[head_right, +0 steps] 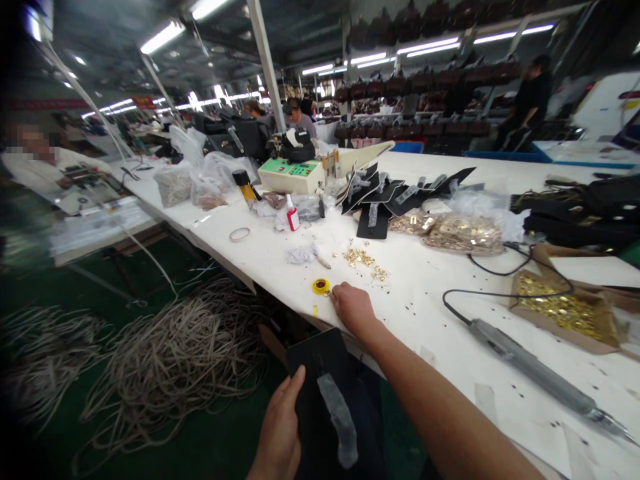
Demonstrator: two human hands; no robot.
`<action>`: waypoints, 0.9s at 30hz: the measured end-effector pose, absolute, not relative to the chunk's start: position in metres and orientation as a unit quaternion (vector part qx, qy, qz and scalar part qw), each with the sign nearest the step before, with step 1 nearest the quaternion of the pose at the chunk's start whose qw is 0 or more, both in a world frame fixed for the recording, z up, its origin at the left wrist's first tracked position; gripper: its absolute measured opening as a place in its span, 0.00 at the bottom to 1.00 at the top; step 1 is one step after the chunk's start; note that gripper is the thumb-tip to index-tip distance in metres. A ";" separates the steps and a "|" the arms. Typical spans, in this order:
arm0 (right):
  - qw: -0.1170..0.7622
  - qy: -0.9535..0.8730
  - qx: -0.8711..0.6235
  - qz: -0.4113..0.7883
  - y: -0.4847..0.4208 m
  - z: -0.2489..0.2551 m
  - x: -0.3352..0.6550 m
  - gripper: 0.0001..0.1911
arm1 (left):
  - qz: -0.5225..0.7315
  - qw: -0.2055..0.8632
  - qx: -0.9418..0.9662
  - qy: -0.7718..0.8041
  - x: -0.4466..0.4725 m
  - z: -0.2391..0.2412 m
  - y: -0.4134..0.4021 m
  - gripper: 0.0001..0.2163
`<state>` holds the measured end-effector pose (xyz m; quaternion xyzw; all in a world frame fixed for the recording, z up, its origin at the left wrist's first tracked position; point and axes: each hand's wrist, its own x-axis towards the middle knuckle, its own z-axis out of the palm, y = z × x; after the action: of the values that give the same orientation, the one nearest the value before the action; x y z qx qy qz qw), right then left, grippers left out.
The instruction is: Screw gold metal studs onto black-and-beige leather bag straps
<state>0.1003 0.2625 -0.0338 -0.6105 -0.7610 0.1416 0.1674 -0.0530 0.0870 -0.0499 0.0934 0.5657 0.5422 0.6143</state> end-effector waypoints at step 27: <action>0.557 -0.521 -0.548 0.344 0.048 0.027 0.185 0.08 | 0.444 0.519 0.504 0.529 0.027 0.035 0.052 0.20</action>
<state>0.1846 0.0477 0.0272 -0.5477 -0.5208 0.3441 0.5571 0.0269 0.0523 0.0352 0.5038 0.5289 0.4441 0.5189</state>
